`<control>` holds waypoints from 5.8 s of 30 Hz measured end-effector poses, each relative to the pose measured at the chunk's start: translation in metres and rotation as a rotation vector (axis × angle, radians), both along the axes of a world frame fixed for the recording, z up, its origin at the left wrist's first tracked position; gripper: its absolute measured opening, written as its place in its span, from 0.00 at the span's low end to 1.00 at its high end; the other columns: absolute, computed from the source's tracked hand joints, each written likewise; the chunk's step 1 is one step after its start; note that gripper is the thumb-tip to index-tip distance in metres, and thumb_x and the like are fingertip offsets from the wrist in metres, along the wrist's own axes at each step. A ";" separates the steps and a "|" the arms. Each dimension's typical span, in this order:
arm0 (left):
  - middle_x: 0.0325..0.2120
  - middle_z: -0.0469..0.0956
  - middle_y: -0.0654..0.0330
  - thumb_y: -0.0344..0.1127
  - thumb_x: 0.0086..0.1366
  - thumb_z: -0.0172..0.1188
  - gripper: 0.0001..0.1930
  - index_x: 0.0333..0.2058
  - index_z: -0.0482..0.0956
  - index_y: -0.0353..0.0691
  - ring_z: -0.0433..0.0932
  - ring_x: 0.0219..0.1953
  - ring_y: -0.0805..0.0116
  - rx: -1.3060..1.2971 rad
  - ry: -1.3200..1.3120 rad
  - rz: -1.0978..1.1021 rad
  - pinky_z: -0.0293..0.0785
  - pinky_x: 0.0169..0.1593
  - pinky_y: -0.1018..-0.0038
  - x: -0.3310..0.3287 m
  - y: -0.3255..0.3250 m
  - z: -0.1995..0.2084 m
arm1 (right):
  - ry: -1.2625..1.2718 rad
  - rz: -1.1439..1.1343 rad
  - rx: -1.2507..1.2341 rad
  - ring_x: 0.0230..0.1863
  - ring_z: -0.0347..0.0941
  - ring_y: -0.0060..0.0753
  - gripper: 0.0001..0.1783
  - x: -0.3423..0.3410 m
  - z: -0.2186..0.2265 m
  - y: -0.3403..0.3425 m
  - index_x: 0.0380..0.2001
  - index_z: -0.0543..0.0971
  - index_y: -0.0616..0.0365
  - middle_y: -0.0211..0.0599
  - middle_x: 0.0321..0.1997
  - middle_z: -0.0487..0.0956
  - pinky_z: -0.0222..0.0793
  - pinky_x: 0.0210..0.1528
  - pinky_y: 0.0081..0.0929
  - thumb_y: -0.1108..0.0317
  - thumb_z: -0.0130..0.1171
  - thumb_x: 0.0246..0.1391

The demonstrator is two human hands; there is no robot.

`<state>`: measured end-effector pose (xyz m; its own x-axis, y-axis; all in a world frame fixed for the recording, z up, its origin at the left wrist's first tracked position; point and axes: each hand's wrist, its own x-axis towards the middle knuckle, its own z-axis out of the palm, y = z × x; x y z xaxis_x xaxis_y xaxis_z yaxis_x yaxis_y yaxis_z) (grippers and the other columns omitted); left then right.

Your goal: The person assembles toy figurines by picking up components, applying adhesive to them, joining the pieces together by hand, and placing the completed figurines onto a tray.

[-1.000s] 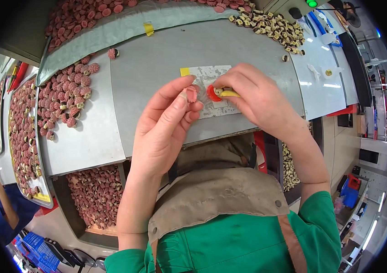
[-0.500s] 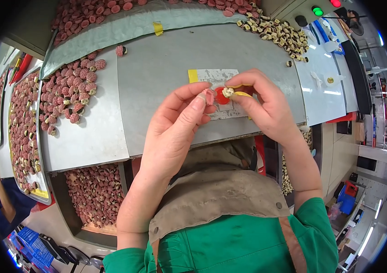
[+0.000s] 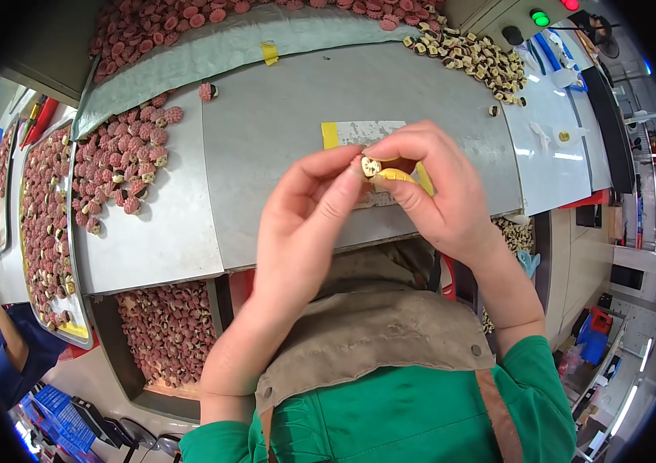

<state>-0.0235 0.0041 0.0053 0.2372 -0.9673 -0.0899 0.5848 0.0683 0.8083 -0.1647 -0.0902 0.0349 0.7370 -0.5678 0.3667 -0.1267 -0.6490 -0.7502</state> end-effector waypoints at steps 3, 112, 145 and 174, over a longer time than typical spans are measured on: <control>0.44 0.75 0.60 0.32 0.67 0.54 0.15 0.50 0.71 0.32 0.74 0.46 0.74 -0.110 -0.296 0.194 0.70 0.52 0.76 -0.013 0.003 -0.008 | -0.063 -0.045 0.370 0.41 0.72 0.32 0.11 0.001 -0.003 0.011 0.43 0.72 0.61 0.38 0.41 0.73 0.69 0.45 0.23 0.71 0.57 0.56; 0.44 0.74 0.64 0.31 0.67 0.54 0.17 0.54 0.69 0.37 0.75 0.43 0.75 -0.016 0.314 -0.083 0.70 0.49 0.78 0.007 -0.001 -0.004 | 0.338 0.014 -0.377 0.38 0.71 0.43 0.13 -0.017 -0.001 -0.020 0.37 0.76 0.59 0.39 0.34 0.72 0.68 0.39 0.35 0.77 0.60 0.44; 0.44 0.74 0.59 0.33 0.70 0.50 0.15 0.51 0.70 0.32 0.73 0.44 0.76 -0.098 -0.220 0.105 0.72 0.47 0.77 -0.022 -0.004 0.000 | -0.049 -0.028 0.258 0.40 0.73 0.32 0.12 -0.012 -0.004 0.004 0.43 0.73 0.59 0.37 0.41 0.74 0.70 0.41 0.25 0.71 0.58 0.55; 0.36 0.75 0.61 0.37 0.68 0.52 0.15 0.49 0.73 0.35 0.72 0.36 0.75 0.173 -1.245 0.705 0.69 0.41 0.79 0.166 0.027 0.016 | 0.212 -0.192 -0.397 0.46 0.70 0.43 0.16 -0.050 -0.008 -0.080 0.43 0.76 0.57 0.40 0.42 0.74 0.67 0.49 0.34 0.66 0.60 0.51</control>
